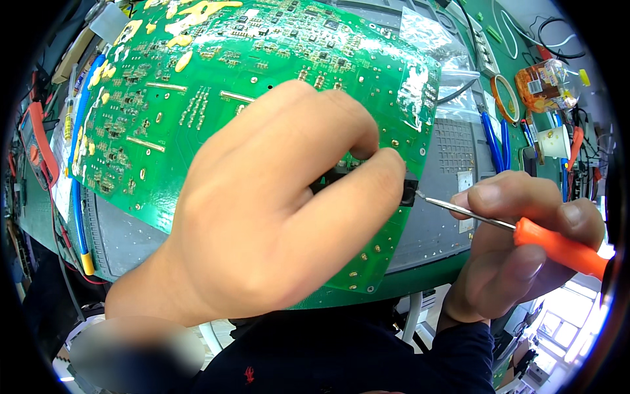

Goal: The person holds a black connector against a green circuit board and uses a small orange-handled screwdriver to press or align pins on the component.

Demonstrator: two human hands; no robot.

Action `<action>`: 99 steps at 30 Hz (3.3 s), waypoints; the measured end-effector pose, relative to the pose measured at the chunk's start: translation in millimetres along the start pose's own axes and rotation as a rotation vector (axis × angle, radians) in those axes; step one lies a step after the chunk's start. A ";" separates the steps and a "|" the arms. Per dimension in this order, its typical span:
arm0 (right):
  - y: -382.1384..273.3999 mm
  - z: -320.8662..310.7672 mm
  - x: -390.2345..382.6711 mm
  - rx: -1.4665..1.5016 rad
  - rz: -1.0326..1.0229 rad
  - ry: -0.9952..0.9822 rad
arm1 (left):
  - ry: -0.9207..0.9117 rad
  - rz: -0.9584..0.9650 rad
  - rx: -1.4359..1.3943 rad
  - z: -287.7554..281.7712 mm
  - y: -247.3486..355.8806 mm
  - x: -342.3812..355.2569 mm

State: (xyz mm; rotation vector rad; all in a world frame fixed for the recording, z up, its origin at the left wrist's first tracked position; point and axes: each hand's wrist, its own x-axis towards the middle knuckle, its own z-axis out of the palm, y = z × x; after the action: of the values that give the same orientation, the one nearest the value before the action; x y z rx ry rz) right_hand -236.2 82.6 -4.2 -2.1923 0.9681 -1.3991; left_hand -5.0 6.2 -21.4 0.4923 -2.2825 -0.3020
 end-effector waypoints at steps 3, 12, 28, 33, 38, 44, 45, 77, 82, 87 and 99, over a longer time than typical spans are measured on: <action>0.5 0.9 0.7 0.002 0.001 -0.002 | -0.024 -0.002 0.017 -2.2 1.0 0.3; 1.2 2.5 1.8 -0.008 0.012 -0.013 | -0.030 -0.012 0.028 1.2 -1.9 -1.8; 5.9 10.0 1.8 -0.045 0.030 -0.038 | -0.108 -0.111 -0.023 -1.0 0.6 -1.2; 4.3 11.3 3.3 -0.076 0.031 -0.056 | -0.128 -0.118 -0.025 -2.3 0.7 -0.4; 2.0 15.6 5.0 -0.125 0.020 -0.085 | -0.139 -0.119 -0.029 -2.5 0.1 -1.1; 1.3 20.3 9.3 -0.149 -0.030 -0.129 | -0.119 -0.105 -0.047 -0.4 -2.3 -2.8; 1.9 20.5 10.2 -0.148 -0.040 -0.135 | -0.115 -0.103 -0.048 0.3 -2.9 -3.4; 2.7 17.6 14.4 -0.207 -0.122 -0.218 | -0.042 -0.053 -0.051 4.6 -2.1 -3.9; 1.1 20.1 12.5 -0.206 -0.117 -0.199 | -0.004 -0.029 -0.066 7.8 -1.8 -4.9; 1.8 21.1 11.3 -0.200 -0.102 -0.179 | 0.023 -0.017 -0.051 10.9 -1.2 -5.2; 2.4 24.1 6.7 -0.211 0.185 -0.065 | 0.007 -0.040 -0.025 10.1 -4.6 -5.2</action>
State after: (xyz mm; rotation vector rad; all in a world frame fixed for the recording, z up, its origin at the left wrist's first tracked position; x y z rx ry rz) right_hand -213.6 74.8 -12.1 -2.2129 1.3097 -1.1813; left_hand -8.0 4.9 -33.3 0.5259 -2.2616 -0.3477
